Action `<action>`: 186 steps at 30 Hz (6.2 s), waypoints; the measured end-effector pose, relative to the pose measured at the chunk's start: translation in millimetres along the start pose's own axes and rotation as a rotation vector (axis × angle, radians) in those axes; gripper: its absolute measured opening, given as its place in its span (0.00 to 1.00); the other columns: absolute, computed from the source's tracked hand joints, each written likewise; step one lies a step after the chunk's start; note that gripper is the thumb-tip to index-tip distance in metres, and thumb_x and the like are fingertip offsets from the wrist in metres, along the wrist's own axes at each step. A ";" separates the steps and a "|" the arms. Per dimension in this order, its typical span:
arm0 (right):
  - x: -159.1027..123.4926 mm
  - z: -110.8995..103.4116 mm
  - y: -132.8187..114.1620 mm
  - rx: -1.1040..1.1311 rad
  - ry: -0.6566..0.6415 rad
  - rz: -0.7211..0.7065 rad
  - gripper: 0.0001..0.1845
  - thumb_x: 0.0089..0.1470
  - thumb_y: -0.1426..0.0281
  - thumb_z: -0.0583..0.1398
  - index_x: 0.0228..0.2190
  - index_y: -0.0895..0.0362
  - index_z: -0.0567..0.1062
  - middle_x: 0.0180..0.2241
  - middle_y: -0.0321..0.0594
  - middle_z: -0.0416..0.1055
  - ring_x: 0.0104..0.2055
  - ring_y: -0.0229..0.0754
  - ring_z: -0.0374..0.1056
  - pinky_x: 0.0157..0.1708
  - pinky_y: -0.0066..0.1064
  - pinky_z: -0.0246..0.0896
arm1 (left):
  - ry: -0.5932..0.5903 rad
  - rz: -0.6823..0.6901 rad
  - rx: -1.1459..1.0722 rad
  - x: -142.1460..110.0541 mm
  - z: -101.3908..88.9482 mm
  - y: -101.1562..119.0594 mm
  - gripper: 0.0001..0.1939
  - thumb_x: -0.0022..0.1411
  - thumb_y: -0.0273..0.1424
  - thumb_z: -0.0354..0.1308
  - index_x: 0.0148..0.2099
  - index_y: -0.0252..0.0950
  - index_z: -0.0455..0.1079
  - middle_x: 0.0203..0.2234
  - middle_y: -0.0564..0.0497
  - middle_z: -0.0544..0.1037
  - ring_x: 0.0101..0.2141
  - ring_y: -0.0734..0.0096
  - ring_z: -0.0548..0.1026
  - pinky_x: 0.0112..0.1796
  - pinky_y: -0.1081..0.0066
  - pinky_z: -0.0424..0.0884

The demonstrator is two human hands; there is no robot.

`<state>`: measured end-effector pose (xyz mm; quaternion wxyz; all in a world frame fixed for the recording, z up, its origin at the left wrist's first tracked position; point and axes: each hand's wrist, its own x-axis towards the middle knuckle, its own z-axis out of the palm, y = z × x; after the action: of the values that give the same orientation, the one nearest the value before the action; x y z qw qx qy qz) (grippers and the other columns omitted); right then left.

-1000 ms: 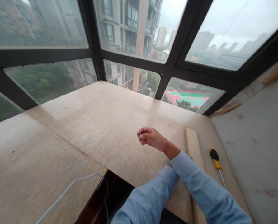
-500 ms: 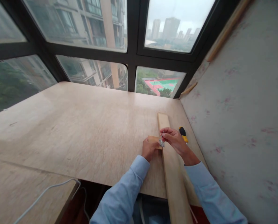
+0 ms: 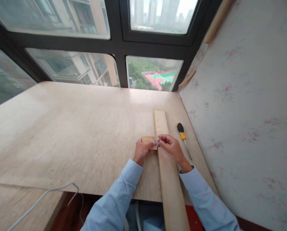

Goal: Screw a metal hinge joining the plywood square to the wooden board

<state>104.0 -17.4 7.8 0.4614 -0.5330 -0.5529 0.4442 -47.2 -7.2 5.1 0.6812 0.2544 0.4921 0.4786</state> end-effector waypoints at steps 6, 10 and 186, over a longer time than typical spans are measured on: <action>-5.1 -0.9 -1.9 -0.139 -0.037 -0.073 0.13 0.53 0.65 0.61 0.40 0.57 0.78 0.37 0.45 0.79 0.37 0.45 0.75 0.36 0.35 0.69 | -0.019 0.018 -0.026 0.1 -0.3 -2.1 0.21 0.36 0.27 0.71 0.37 0.28 0.75 0.30 0.45 0.80 0.29 0.67 0.77 0.30 0.72 0.72; -6.1 -1.4 -0.9 -0.201 -0.040 -0.116 0.12 0.54 0.64 0.62 0.39 0.55 0.79 0.37 0.44 0.79 0.36 0.44 0.74 0.35 0.34 0.68 | -0.012 0.020 -0.026 0.2 -0.3 -2.9 0.22 0.35 0.28 0.73 0.37 0.28 0.74 0.31 0.44 0.80 0.29 0.67 0.77 0.30 0.71 0.73; -5.8 -26.8 -84.2 -0.290 0.115 -0.196 0.42 0.47 0.51 0.66 0.57 0.55 0.60 0.39 0.46 0.76 0.39 0.51 0.74 0.45 0.48 0.69 | 0.042 0.055 0.004 3.5 0.1 -7.3 0.19 0.35 0.24 0.65 0.35 0.29 0.71 0.28 0.46 0.79 0.27 0.65 0.76 0.26 0.69 0.72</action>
<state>115.2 -26.4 95.1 0.4517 -0.5620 -0.6330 0.2818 -44.0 -7.1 -2.3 0.6568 0.2592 0.5000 0.5014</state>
